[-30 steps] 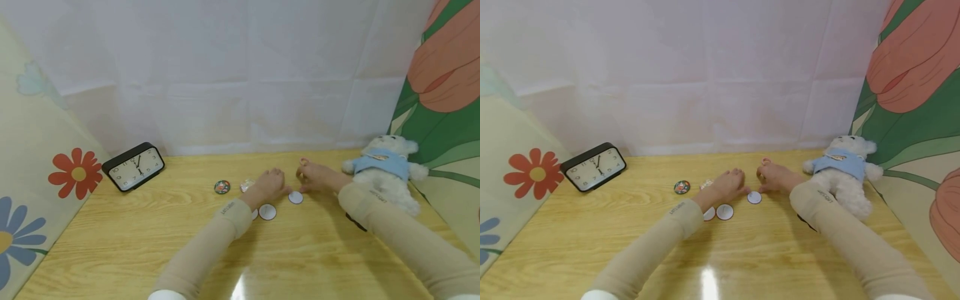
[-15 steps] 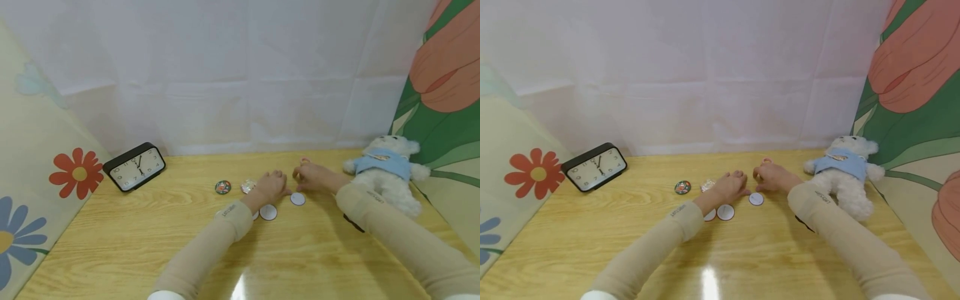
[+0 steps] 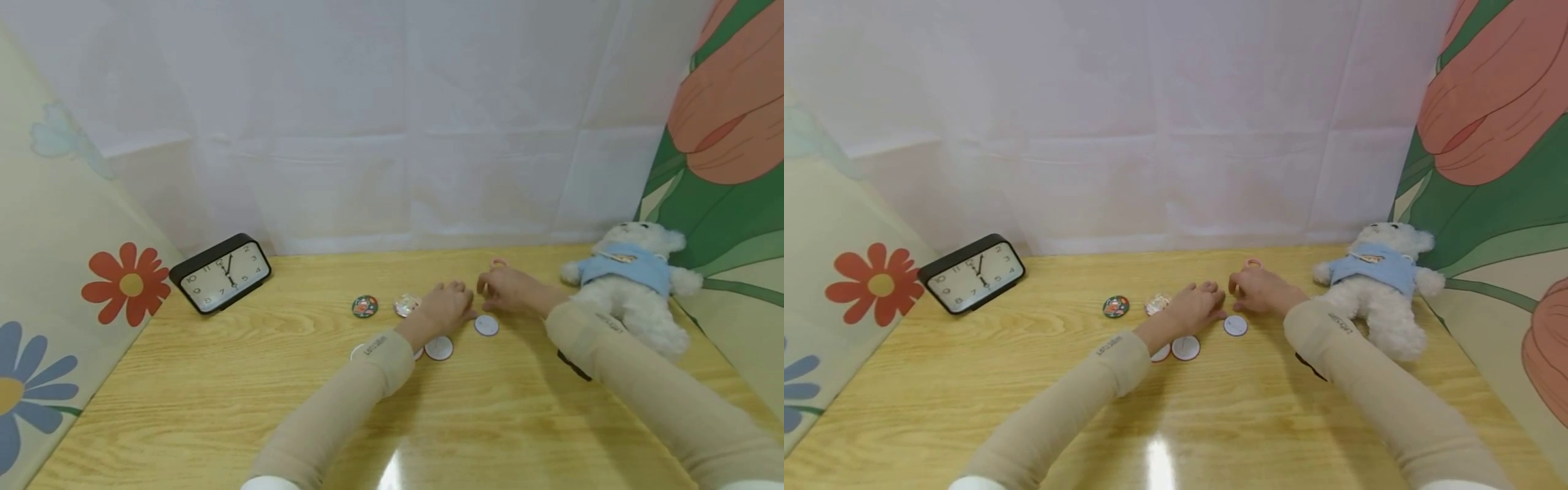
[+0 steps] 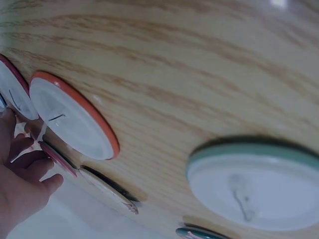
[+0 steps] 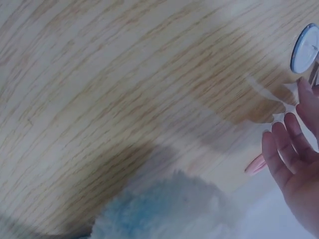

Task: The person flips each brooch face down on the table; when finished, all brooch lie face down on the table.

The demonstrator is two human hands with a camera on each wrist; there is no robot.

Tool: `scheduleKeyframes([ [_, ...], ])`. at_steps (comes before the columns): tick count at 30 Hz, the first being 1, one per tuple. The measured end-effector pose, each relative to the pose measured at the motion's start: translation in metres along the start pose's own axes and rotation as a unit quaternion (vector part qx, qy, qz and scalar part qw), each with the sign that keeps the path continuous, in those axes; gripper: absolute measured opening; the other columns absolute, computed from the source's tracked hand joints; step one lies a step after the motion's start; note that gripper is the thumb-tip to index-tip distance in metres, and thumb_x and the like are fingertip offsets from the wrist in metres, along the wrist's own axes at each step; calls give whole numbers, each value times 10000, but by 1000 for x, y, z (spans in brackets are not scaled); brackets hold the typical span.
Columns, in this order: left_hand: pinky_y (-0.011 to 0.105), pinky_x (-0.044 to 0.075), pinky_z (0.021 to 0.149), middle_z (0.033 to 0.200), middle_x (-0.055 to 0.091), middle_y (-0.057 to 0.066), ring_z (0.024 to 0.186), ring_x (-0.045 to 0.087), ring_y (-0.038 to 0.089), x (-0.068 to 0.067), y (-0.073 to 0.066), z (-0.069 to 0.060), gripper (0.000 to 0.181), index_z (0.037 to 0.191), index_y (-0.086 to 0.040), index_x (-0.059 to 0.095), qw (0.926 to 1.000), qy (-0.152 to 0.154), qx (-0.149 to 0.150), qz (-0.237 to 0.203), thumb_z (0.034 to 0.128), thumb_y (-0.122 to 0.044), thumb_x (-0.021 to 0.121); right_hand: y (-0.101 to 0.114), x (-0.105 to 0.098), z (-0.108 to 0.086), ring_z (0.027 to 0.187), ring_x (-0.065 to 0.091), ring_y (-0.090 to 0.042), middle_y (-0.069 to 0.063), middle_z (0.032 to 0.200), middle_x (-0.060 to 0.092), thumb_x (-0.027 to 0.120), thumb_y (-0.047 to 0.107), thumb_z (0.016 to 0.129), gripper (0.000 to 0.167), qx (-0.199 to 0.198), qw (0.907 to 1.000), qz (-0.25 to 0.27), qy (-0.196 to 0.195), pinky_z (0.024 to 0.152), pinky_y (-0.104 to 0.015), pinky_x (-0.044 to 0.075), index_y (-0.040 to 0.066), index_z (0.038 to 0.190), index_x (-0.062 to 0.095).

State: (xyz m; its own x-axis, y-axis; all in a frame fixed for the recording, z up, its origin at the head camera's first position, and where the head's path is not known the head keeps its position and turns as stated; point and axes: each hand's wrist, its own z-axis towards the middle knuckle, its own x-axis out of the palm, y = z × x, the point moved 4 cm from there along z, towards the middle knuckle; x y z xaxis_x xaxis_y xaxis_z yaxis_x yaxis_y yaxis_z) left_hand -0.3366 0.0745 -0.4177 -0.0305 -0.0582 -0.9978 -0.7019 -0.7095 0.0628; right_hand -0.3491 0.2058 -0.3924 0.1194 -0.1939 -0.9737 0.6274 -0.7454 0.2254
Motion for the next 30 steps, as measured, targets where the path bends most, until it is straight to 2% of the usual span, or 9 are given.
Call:
scheduleKeyframes([
  [1, 454, 408, 1066, 1219, 583, 86, 1222, 507, 242, 0, 0, 0, 402, 1191, -92, 606, 10000, 19, -2, -17, 1015, -427, 471, 0, 0, 0, 858, 611, -294, -94, 822, 657, 779, 125, 818, 279, 23, 10000, 45, 15, 1113, -580, 259, -20, 1017, 648],
  [6, 459, 381, 1090, 1253, 583, 88, 1254, 491, 235, -1, 0, 0, 444, 1174, -76, 623, 9999, 47, -77, -100, 1016, -453, 451, -2, 0, -3, 927, 606, -301, -109, 902, 649, 754, 244, 857, 360, 95, 9989, 450, 131, 1122, -598, 230, -15, 1076, 634],
  [10, 443, 401, 1074, 1244, 583, 78, 1242, 498, 224, -3, -1, -1, 444, 1156, -70, 632, 10000, 25, -86, -2, 1016, -451, 454, -2, -1, -4, 947, 621, -348, -157, 922, 657, 821, 307, 775, 510, -62, 9982, 574, 178, 1138, -631, 94, -41, 1088, 617],
  [15, 437, 404, 1074, 1263, 566, 76, 1241, 497, 219, -4, -1, -2, 431, 1228, -66, 602, 9998, 127, -86, 152, 1017, -420, 475, -2, -2, -5, 949, 622, -373, -177, 909, 653, 874, 284, 699, 577, -40, 9979, 605, 220, 1132, -638, 53, -41, 1091, 602],
  [21, 442, 384, 1090, 1278, 556, 76, 1262, 482, 222, -2, -2, -2, 438, 1248, -64, 590, 9996, 220, -150, 130, 1022, -417, 462, -1, -1, -7, 921, 638, -358, -183, 911, 650, 854, 231, 736, 511, -64, 9983, 563, 105, 1132, -639, 107, -47, 1080, 601],
  [25, 447, 375, 1097, 1287, 557, 77, 1277, 473, 222, -2, -2, -2, 470, 1255, -66, 591, 9995, 223, -198, 118, 1021, -445, 441, -1, 0, -8, 1058, 579, -438, -170, 894, 642, 816, 238, 786, 456, 21, 9980, 630, 70, 1131, -646, 109, -41, 1080, 608],
  [28, 447, 377, 1095, 1297, 554, 80, 1283, 469, 224, -1, -2, -2, 478, 1264, -63, 587, 9995, 204, -203, 136, 1020, -448, 442, -2, 1, -8, 1181, 475, -484, -173, 929, 617, 816, 304, 785, 509, 256, 9966, 757, 188, 1115, -632, 209, -22, 1109, 597],
  [30, 451, 376, 1096, 1312, 548, 84, 1291, 464, 225, -1, -2, -2, 472, 1274, -58, 580, 9995, 211, -204, 145, 1023, -435, 446, -1, 2, -8, 1176, 464, -479, -184, 953, 604, 832, 338, 761, 561, 325, 9959, 800, 257, 1074, -615, 300, -14, 1120, 584],
])
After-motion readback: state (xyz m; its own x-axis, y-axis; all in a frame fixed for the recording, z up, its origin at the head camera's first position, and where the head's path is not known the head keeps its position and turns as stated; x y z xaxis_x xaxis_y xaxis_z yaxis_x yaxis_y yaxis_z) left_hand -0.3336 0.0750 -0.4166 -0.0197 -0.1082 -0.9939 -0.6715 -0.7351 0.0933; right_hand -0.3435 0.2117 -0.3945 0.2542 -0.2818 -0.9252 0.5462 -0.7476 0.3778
